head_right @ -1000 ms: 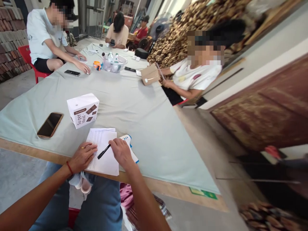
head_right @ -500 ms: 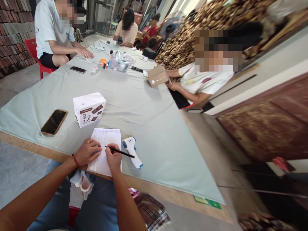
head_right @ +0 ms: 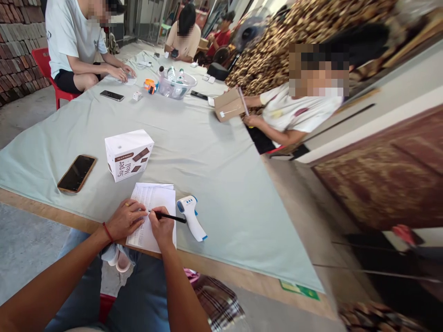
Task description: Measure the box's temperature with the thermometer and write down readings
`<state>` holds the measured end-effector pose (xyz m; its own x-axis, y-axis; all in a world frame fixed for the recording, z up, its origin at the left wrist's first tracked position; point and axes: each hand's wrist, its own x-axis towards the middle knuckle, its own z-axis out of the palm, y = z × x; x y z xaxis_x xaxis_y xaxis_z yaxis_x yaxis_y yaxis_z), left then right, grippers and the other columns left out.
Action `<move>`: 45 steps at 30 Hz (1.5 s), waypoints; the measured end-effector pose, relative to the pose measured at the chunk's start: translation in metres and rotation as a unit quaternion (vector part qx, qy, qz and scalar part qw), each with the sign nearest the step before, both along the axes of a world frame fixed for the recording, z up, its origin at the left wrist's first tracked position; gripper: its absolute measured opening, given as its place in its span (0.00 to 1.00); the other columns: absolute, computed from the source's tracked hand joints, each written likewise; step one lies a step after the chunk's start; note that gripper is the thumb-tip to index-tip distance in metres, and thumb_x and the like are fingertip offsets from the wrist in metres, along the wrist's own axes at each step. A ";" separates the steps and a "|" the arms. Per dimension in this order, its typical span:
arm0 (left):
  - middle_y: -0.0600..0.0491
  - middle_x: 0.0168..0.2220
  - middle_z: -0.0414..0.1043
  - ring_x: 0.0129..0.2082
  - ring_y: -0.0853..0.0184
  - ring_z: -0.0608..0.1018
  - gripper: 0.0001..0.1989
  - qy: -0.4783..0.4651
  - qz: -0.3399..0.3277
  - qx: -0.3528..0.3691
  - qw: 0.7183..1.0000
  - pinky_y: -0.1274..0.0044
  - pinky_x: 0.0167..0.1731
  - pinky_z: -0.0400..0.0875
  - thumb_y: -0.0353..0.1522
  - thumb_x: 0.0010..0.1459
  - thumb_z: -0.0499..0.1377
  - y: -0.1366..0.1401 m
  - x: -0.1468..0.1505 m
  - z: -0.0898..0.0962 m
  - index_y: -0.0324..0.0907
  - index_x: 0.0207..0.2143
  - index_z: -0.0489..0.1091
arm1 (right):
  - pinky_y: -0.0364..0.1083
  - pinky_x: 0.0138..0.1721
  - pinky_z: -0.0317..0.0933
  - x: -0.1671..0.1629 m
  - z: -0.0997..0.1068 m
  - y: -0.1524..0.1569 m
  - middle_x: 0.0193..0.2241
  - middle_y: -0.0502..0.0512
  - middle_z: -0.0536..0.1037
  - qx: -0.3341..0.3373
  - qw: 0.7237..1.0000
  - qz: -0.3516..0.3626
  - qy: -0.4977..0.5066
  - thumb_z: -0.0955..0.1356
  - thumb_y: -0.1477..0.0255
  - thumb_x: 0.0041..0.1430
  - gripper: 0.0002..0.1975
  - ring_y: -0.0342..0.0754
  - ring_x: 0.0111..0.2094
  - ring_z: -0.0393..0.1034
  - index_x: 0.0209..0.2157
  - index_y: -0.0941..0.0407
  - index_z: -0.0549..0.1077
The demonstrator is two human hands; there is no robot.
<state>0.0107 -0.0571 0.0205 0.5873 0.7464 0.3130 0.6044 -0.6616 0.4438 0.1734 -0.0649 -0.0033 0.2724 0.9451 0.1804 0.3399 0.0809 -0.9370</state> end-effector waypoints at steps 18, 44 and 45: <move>0.50 0.44 0.72 0.46 0.62 0.69 0.10 -0.001 -0.002 0.009 1.000 0.65 0.53 0.62 0.31 0.61 0.56 -0.001 0.000 -0.001 0.43 0.43 0.74 | 0.46 0.29 0.64 -0.001 -0.003 0.000 0.20 0.48 0.72 -0.008 1.000 0.001 -0.013 0.65 0.65 0.46 0.07 0.46 0.23 0.66 0.23 0.54 0.68; 0.51 0.44 0.73 0.46 0.62 0.70 0.09 0.005 -0.004 0.018 1.000 0.66 0.53 0.62 0.31 0.61 0.56 0.000 -0.001 0.000 0.43 0.42 0.73 | 0.46 0.30 0.64 0.009 -0.006 0.003 0.21 0.50 0.74 -0.009 0.999 0.040 -0.022 0.66 0.64 0.47 0.08 0.46 0.24 0.67 0.24 0.54 0.69; 0.51 0.44 0.73 0.46 0.62 0.70 0.09 0.004 -0.002 0.019 1.000 0.66 0.53 0.62 0.31 0.61 0.56 0.000 -0.001 0.001 0.43 0.42 0.73 | 0.46 0.30 0.64 0.009 -0.007 0.003 0.21 0.49 0.74 -0.001 0.999 0.042 -0.018 0.66 0.64 0.47 0.08 0.46 0.24 0.68 0.24 0.54 0.69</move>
